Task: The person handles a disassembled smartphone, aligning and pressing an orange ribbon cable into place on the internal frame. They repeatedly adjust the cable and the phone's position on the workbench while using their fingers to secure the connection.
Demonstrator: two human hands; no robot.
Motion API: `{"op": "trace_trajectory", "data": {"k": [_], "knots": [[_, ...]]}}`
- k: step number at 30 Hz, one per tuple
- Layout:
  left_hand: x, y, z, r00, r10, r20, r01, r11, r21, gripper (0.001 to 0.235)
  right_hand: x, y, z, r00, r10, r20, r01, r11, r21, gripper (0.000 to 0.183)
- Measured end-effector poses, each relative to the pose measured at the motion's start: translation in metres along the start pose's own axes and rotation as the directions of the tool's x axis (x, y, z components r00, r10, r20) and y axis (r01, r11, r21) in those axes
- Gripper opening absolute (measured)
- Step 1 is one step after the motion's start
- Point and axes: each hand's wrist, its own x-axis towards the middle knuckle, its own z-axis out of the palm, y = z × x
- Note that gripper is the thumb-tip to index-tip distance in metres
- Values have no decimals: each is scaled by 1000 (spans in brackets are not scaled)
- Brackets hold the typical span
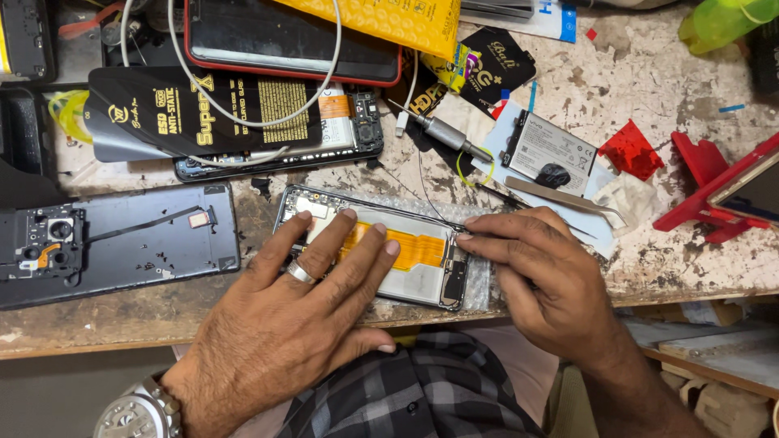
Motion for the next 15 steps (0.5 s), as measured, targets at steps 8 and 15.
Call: {"op": "trace_trajectory", "data": {"k": [8, 15], "knots": [[2, -1, 2, 999, 47, 21, -48, 999, 13, 79, -1, 0, 0, 1000, -5, -6, 5, 1000, -1, 42], [6, -1, 4, 998, 63, 25, -64, 998, 22, 79, 1, -1, 0, 1000, -13, -4, 13, 1000, -2, 42]]}}
